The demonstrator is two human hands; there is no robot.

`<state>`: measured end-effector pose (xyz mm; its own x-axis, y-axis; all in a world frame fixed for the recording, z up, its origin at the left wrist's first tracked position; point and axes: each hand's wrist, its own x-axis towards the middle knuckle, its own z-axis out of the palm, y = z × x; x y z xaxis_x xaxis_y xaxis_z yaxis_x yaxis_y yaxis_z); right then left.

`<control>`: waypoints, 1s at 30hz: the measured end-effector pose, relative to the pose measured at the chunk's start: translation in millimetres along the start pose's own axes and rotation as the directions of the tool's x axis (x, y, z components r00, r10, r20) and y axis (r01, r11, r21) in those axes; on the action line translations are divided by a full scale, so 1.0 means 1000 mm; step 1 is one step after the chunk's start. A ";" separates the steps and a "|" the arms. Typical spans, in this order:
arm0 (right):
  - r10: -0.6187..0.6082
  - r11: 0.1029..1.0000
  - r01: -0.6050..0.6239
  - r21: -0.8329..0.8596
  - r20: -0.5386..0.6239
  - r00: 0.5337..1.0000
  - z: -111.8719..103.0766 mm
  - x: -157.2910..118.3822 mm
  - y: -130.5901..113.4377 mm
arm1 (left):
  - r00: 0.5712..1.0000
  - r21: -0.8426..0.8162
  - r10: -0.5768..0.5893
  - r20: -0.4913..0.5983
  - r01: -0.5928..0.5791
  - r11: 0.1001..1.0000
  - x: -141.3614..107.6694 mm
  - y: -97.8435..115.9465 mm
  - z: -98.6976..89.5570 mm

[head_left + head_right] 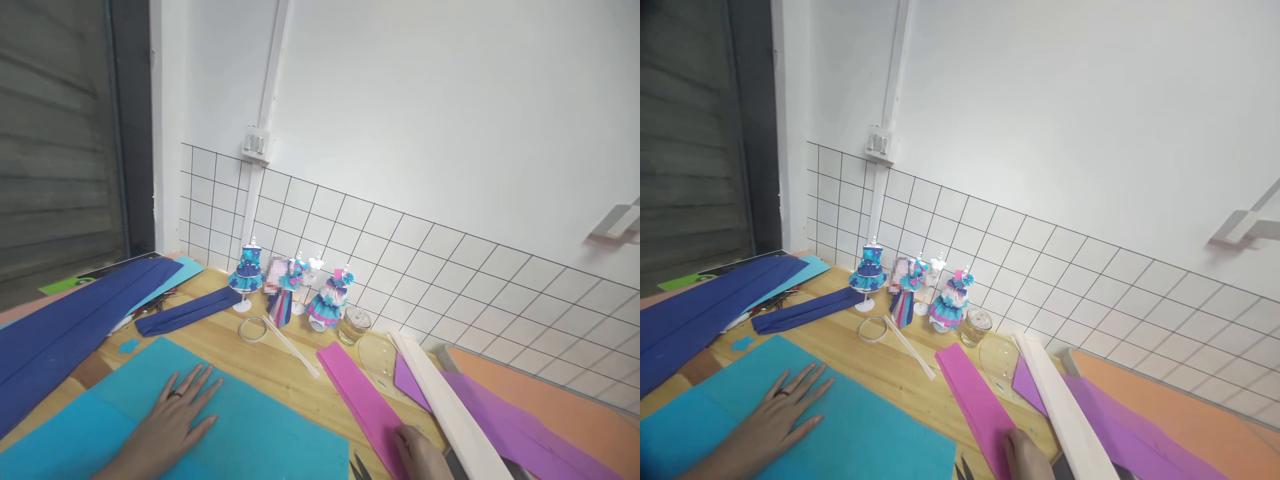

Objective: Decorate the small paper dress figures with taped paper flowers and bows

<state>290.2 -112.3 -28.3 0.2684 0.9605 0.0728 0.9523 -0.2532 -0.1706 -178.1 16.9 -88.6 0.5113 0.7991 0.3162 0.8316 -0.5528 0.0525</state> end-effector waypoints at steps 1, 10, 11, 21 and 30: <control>-0.002 1.000 0.002 -0.006 -0.007 1.000 0.001 0.003 -0.002 | 1.000 -0.003 -0.002 0.004 0.002 1.000 0.000 0.000 0.000; -0.060 0.994 0.060 -0.087 0.011 0.998 0.020 0.045 -0.042 | 1.000 0.001 0.003 -0.006 -0.003 1.000 0.000 0.001 -0.004; -0.071 0.993 0.071 -0.096 0.001 0.997 0.021 0.046 -0.044 | 1.000 0.008 0.007 -0.011 -0.007 1.000 0.000 0.001 -0.003; -0.064 0.994 0.059 -0.092 -0.053 0.997 0.021 0.044 -0.048 | 0.998 0.048 0.028 -0.049 -0.025 0.999 -0.001 0.001 -0.004; 0.107 0.897 -0.059 0.438 -0.086 0.990 0.006 0.036 -0.041 | 1.000 0.014 0.005 -0.025 -0.004 1.000 0.000 0.001 -0.004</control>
<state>260.0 -67.2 -24.1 0.3806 0.9143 0.1388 0.7745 -0.2331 -0.5881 -177.9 15.3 -84.7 0.5094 0.7903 0.3404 0.8325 -0.5528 0.0377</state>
